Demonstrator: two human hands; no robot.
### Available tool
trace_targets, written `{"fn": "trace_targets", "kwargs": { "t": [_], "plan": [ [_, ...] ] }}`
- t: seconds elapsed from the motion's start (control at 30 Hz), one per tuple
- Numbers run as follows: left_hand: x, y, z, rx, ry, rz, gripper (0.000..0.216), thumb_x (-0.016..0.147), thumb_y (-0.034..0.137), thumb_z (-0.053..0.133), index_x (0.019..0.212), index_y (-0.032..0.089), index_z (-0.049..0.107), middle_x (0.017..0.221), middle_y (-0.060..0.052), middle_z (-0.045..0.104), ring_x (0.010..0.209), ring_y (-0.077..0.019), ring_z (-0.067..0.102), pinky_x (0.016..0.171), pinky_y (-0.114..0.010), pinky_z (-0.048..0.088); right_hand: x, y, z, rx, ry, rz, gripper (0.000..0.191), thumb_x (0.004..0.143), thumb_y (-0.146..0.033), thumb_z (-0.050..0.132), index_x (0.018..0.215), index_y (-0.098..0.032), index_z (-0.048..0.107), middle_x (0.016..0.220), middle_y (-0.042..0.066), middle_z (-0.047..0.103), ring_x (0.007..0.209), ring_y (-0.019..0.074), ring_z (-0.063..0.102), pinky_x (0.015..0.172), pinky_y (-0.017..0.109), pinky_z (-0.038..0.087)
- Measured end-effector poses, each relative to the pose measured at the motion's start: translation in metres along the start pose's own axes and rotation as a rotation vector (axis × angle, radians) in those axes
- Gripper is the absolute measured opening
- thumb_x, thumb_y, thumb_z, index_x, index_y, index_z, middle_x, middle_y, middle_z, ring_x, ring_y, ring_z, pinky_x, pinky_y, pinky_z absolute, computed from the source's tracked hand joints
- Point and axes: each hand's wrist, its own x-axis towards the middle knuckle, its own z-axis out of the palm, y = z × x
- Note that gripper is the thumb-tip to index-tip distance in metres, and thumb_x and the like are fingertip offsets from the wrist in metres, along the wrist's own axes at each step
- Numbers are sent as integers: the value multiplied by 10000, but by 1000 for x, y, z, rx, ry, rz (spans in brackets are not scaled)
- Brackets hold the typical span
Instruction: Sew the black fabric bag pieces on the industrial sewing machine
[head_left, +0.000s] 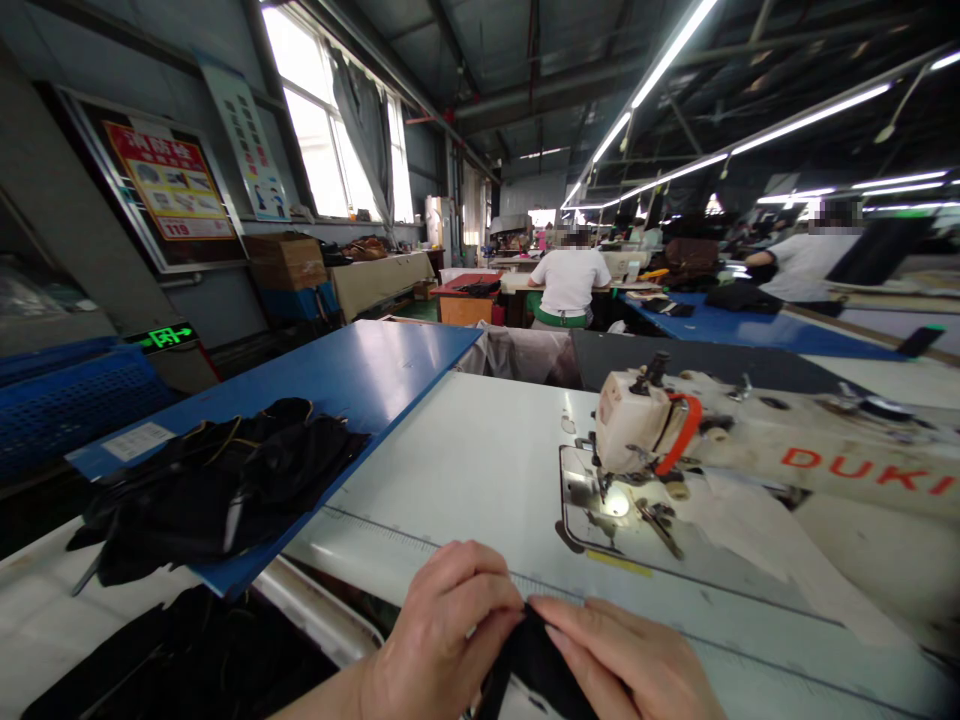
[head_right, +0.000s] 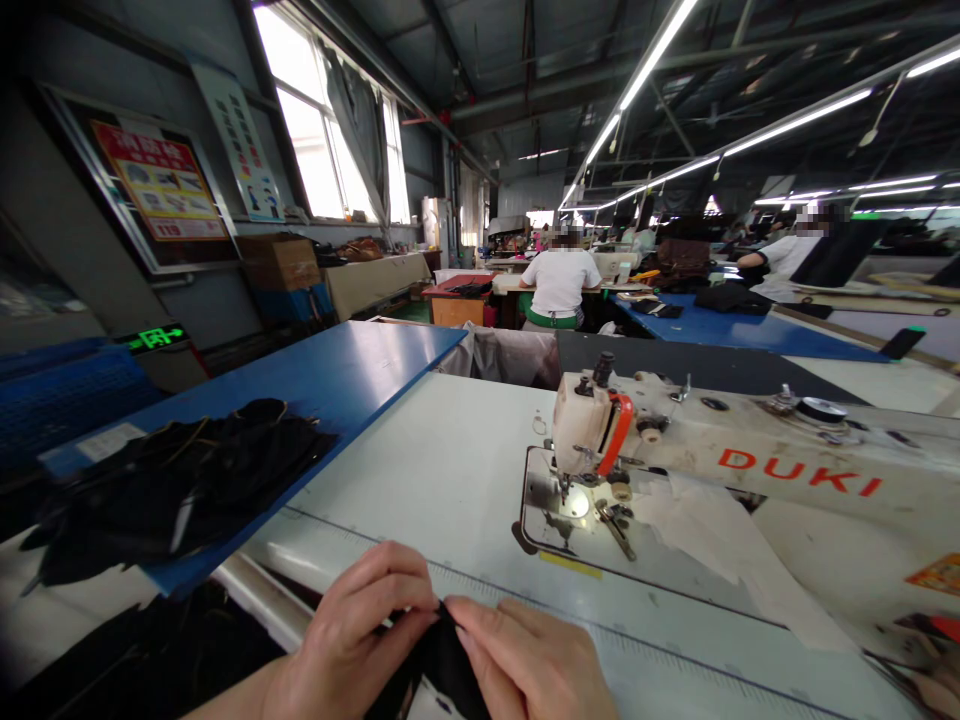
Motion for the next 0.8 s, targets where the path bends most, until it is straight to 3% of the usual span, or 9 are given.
{"fn": "trace_targets", "kwargs": {
  "t": [0.33,0.5,0.63,0.73,0.8],
  "plan": [
    [1,-6,1,43,-13,16,126,853,60,523,870,179,561,954,-68,611,817,-141,582,745,-264,473,1,3,0,-19,8,42,223,912,-182,452,1032,-240,631,779,23,672,660,150,633,624,236,522],
    [8,-7,-1,-31,-73,83,146,835,24,525,877,164,538,939,-67,635,834,-144,591,765,-267,467,-2,9,0,-100,-78,54,222,916,-185,428,1017,-211,624,791,47,666,681,162,629,634,248,511],
    [11,-10,-11,-35,-193,172,164,842,14,500,908,161,530,877,-55,644,851,-156,595,793,-287,459,-2,10,10,-11,-113,82,235,923,-196,392,990,-181,617,790,58,661,685,160,621,629,242,487],
    [26,-14,-32,67,-327,170,148,879,55,446,882,171,537,828,-43,628,779,-146,587,747,-278,454,8,1,32,172,-10,170,235,925,-248,383,853,-177,595,728,31,635,640,141,580,595,226,447],
    [49,-20,-48,187,-429,190,168,906,101,408,864,178,552,785,-35,611,739,-146,574,720,-275,441,26,-6,53,333,114,318,252,919,-300,401,746,-184,544,623,-9,551,573,122,502,541,215,405]
  ]
}}
